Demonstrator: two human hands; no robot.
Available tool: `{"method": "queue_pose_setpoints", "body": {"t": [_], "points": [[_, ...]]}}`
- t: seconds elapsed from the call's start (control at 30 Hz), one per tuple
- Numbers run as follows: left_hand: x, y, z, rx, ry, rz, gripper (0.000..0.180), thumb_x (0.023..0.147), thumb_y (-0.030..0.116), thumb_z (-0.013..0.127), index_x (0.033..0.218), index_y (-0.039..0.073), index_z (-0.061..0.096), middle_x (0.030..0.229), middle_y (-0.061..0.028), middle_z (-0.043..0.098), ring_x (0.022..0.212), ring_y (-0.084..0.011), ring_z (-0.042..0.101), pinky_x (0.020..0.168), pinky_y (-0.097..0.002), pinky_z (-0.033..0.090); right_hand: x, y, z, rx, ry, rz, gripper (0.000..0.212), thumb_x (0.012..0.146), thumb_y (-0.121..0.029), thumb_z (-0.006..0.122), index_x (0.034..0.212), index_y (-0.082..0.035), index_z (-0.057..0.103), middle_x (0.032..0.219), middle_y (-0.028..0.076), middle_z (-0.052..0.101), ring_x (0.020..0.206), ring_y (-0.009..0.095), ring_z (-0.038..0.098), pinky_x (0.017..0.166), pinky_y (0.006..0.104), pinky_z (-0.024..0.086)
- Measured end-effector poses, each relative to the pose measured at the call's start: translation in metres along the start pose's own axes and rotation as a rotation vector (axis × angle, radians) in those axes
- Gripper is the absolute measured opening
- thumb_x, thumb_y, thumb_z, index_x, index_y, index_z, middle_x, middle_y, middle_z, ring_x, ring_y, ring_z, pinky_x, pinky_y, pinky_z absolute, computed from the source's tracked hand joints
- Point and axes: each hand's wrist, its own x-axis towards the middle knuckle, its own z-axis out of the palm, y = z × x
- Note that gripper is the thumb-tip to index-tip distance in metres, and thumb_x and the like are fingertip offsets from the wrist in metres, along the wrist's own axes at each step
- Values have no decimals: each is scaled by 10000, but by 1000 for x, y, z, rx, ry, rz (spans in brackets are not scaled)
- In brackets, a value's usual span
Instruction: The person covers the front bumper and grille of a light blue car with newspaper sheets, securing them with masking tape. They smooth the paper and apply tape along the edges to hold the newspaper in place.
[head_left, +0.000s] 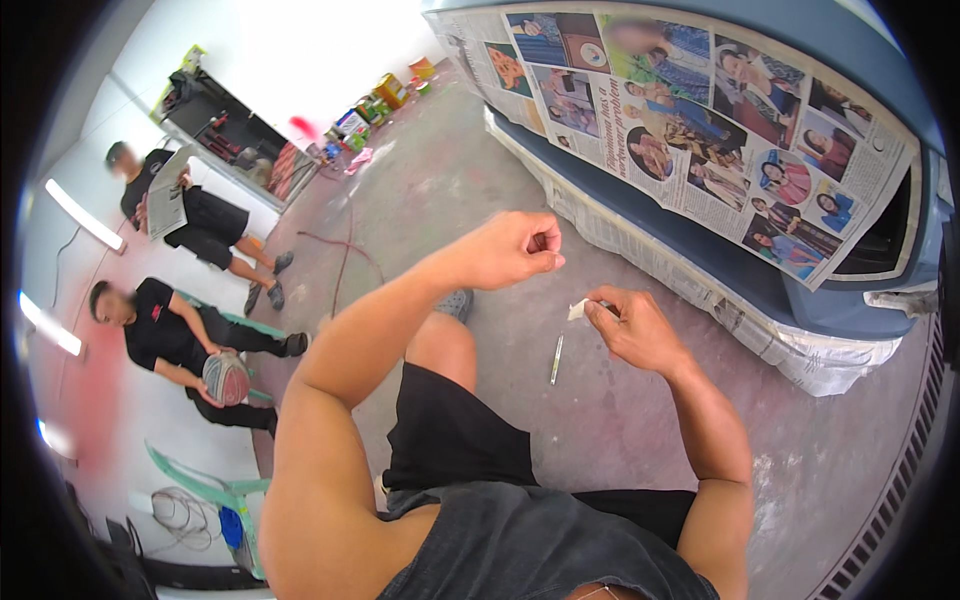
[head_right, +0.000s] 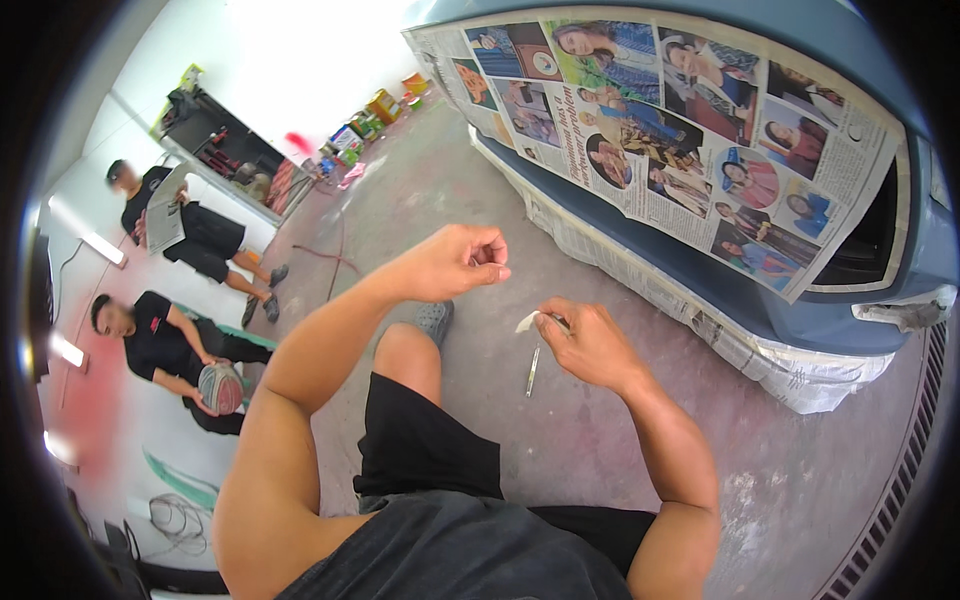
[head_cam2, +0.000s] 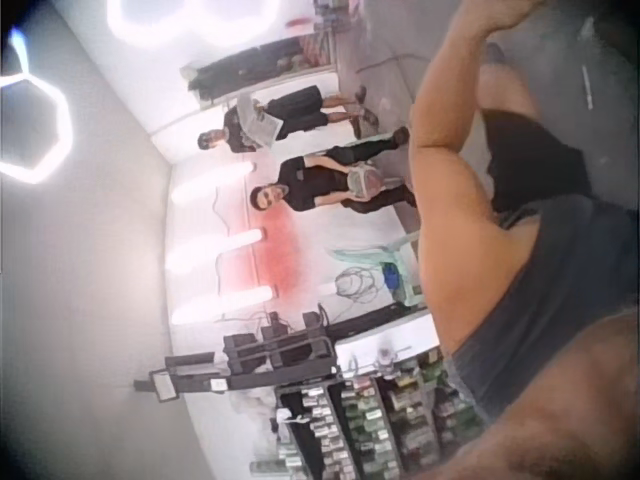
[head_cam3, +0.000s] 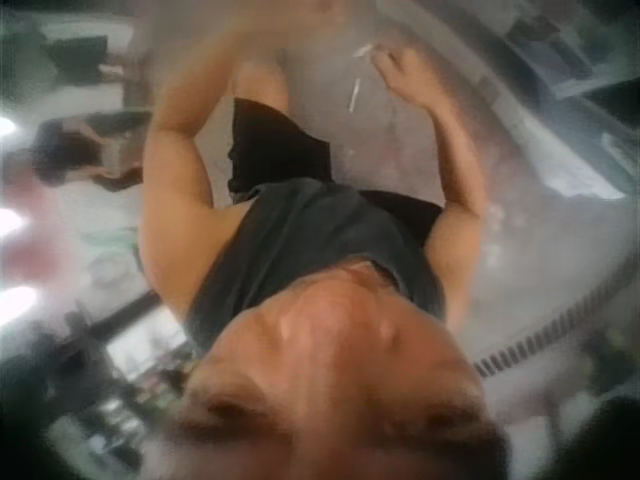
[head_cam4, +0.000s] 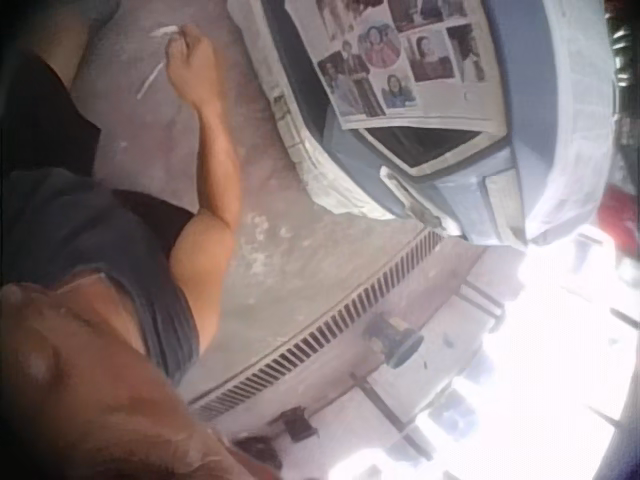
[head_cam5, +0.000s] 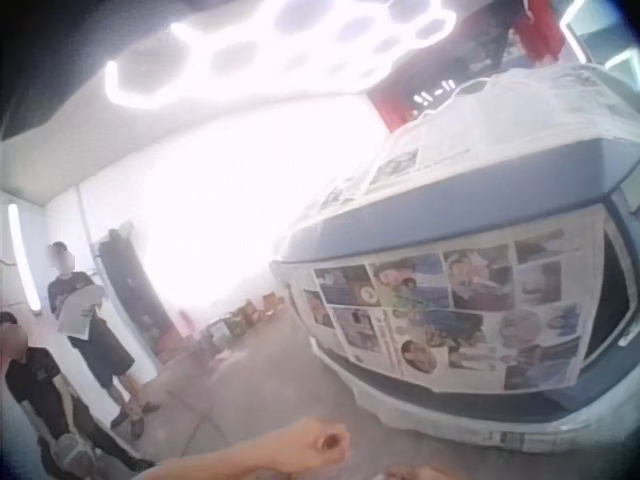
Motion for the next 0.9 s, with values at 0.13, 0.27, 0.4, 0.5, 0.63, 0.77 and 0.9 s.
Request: {"method": "queue_pose_setpoints", "body": {"t": [0.13,0.27,0.4,0.5,0.63,0.77,0.9], "points": [[17,-59,16,-271,12,90,361,940,281,774,1140,7,653,959,-74,672,898,-123,628,770,-297,517,38,7,23,202,41,243,306,1043,-279,596,1096,-4,720,674,104,649,545,156,634,560,323,462],[36,-97,11,-346,39,290,481,912,288,805,1263,2,642,998,-86,686,912,-149,656,796,-289,529,89,18,41,463,239,337,286,1053,-277,595,1095,-23,720,686,50,655,573,137,652,554,274,459],[68,-143,-26,-408,53,387,383,908,236,804,1177,-15,700,982,-91,709,855,-158,662,767,-286,525,139,6,63,605,375,359,284,1054,-289,600,1086,-27,706,686,42,654,585,138,663,553,262,460],[98,-179,-58,-526,57,354,260,917,195,790,1049,-23,738,930,-78,711,822,-136,651,739,-280,516,184,-11,75,519,465,363,303,1056,-306,603,1068,-20,699,683,45,652,591,136,668,553,259,460],[149,-224,-105,-627,-2,378,189,920,159,780,960,-23,744,873,-51,701,785,-97,621,715,-273,501,246,-32,85,425,570,430,300,1053,-304,617,1077,-16,698,657,39,647,591,124,664,553,258,465],[183,-230,-155,-665,-150,468,156,919,121,775,938,-29,735,865,-28,697,778,-73,616,714,-261,498,292,-60,85,346,699,469,295,1053,-298,626,1086,-15,700,627,29,641,569,112,648,528,262,456],[204,-227,-175,-849,-295,442,122,913,84,781,967,-22,757,868,-27,719,770,-78,639,687,-231,496,321,-102,103,366,952,529,315,1049,-316,637,1075,-10,710,628,25,640,551,107,643,511,249,435]]}}
